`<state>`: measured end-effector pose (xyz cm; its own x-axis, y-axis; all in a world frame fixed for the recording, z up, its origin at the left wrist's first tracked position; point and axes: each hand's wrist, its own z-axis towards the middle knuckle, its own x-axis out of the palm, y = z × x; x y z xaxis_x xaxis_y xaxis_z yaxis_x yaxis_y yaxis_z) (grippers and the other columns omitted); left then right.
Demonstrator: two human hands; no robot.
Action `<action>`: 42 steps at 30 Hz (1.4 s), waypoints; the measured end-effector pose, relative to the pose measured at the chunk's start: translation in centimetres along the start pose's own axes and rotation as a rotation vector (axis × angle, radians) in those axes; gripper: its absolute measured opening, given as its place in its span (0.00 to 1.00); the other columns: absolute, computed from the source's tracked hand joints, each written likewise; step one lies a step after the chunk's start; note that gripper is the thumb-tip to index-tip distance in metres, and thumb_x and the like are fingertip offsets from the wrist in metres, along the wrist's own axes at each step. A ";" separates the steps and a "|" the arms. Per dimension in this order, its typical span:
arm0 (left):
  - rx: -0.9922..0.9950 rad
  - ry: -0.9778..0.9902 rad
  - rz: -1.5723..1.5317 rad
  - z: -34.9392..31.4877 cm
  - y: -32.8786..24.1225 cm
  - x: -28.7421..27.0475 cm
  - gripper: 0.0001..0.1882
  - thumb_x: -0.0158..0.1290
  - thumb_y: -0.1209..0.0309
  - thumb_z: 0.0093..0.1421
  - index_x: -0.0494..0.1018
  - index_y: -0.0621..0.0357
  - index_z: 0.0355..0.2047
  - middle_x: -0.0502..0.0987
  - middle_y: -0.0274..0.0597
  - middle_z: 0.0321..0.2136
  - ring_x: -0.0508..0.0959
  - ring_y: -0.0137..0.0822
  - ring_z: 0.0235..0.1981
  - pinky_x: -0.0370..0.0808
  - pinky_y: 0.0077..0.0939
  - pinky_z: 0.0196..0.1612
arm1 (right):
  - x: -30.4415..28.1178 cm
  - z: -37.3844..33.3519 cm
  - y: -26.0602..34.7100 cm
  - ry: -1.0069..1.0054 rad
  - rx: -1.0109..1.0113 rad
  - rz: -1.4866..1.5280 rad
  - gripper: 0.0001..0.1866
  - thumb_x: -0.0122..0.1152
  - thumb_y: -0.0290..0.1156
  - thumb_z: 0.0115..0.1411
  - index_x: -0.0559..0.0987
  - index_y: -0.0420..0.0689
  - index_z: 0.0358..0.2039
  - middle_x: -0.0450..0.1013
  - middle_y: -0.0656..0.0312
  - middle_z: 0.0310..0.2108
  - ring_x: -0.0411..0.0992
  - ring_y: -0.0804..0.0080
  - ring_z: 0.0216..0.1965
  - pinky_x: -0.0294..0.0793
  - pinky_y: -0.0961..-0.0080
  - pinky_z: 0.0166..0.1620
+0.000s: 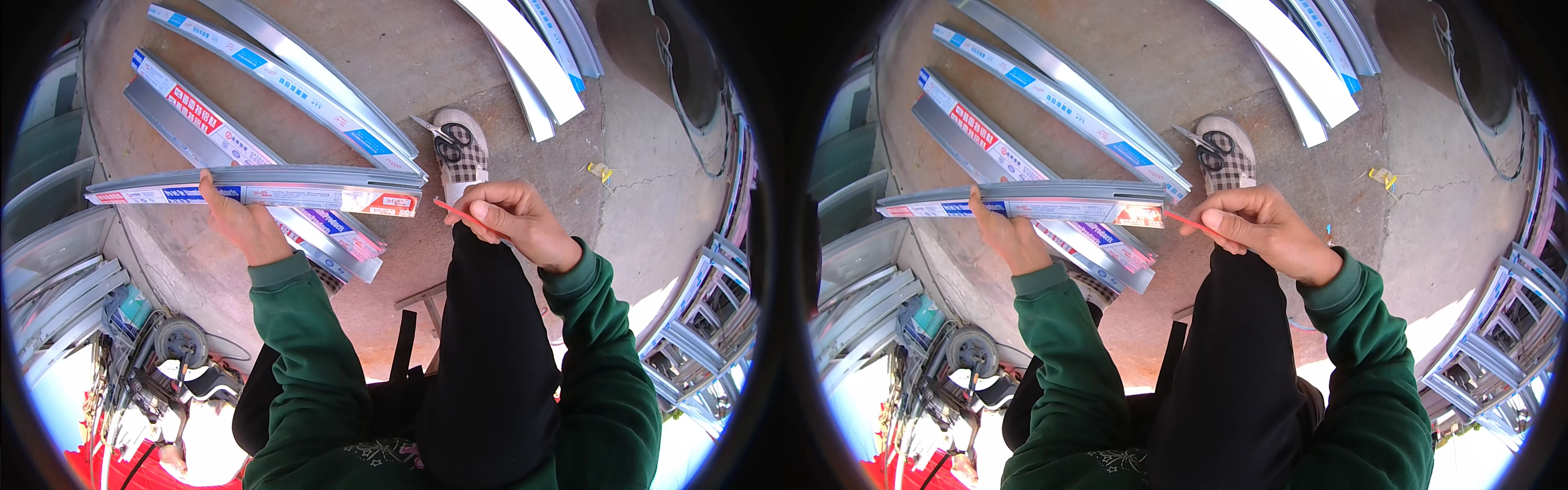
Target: The person retrieves a coiled red rubber strip, cuts a segment with scissors, and inserts it into the groove of a long aluminum profile. The person repeats the insertion process on several aluminum profiles while sitting on the floor.
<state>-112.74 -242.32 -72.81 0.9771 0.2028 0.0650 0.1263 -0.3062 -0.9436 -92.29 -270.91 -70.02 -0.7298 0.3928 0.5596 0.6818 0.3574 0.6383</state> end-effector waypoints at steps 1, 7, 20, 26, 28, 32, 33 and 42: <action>-0.001 0.000 0.001 0.0 0.0 0.0 0.30 0.57 0.59 0.66 0.66 0.74 0.56 0.71 0.53 0.52 0.74 0.44 0.52 0.73 0.39 0.59 | -0.1 0.0 0.0 0.029 -0.012 0.026 0.13 0.57 0.34 0.71 0.83 0.36 0.41 0.66 0.72 0.22 0.60 0.86 0.24 0.59 0.85 0.29; -0.016 0.015 -0.007 0.0 0.1 0.1 0.30 0.58 0.59 0.66 0.66 0.74 0.57 0.71 0.52 0.51 0.74 0.44 0.52 0.73 0.39 0.59 | 0.1 -0.3 0.4 0.021 -0.067 0.084 0.10 0.58 0.32 0.70 0.81 0.37 0.38 0.72 0.70 0.25 0.63 0.86 0.24 0.62 0.85 0.31; -0.038 0.025 0.008 -0.2 0.4 0.2 0.30 0.57 0.58 0.67 0.66 0.72 0.57 0.70 0.53 0.51 0.74 0.44 0.53 0.72 0.39 0.59 | 0.8 0.1 -0.3 -0.246 -0.180 -0.625 0.06 0.65 0.26 0.63 0.79 0.36 0.36 0.75 0.53 0.22 0.72 0.69 0.21 0.70 0.72 0.27; -0.039 0.024 0.021 -0.2 0.6 0.1 0.30 0.56 0.57 0.67 0.66 0.71 0.57 0.70 0.53 0.52 0.73 0.44 0.54 0.72 0.39 0.59 | 0.9 0.0 0.0 -0.261 -0.182 -0.670 0.06 0.66 0.27 0.62 0.80 0.38 0.36 0.75 0.51 0.23 0.75 0.59 0.22 0.72 0.69 0.28; -0.039 0.029 0.012 -0.2 0.6 0.0 0.30 0.57 0.57 0.67 0.65 0.71 0.57 0.70 0.53 0.52 0.73 0.44 0.54 0.72 0.39 0.59 | 1.0 0.0 0.0 -0.264 -0.178 -0.685 0.06 0.66 0.27 0.61 0.80 0.38 0.36 0.75 0.50 0.23 0.76 0.56 0.23 0.72 0.69 0.28; -0.042 0.031 0.015 0.0 0.7 -0.2 0.31 0.57 0.57 0.66 0.64 0.72 0.58 0.69 0.54 0.52 0.73 0.44 0.54 0.72 0.40 0.59 | 1.0 0.2 0.0 -0.275 -0.247 -0.791 0.06 0.67 0.27 0.60 0.80 0.39 0.35 0.75 0.50 0.24 0.75 0.52 0.24 0.72 0.67 0.28; -0.043 0.034 0.012 0.0 0.8 -0.3 0.31 0.57 0.58 0.66 0.64 0.72 0.58 0.69 0.54 0.52 0.73 0.45 0.54 0.72 0.40 0.59 | 1.0 0.2 0.1 -0.274 -0.262 -0.832 0.06 0.67 0.27 0.60 0.80 0.40 0.35 0.75 0.50 0.24 0.75 0.51 0.24 0.72 0.66 0.28; -0.067 0.028 -0.015 0.3 1.0 -0.3 0.30 0.58 0.60 0.66 0.66 0.73 0.57 0.70 0.53 0.51 0.74 0.45 0.52 0.74 0.40 0.58 | 1.3 0.0 0.7 -0.286 -0.320 -0.961 0.05 0.67 0.26 0.58 0.80 0.40 0.34 0.75 0.53 0.25 0.74 0.50 0.25 0.72 0.63 0.29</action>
<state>-112.96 -242.45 -73.86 0.9794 0.1816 0.0886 0.1509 -0.3655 -0.9185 -92.81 -270.15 -68.86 -0.8890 0.2630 -0.3747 -0.2529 0.4002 0.8809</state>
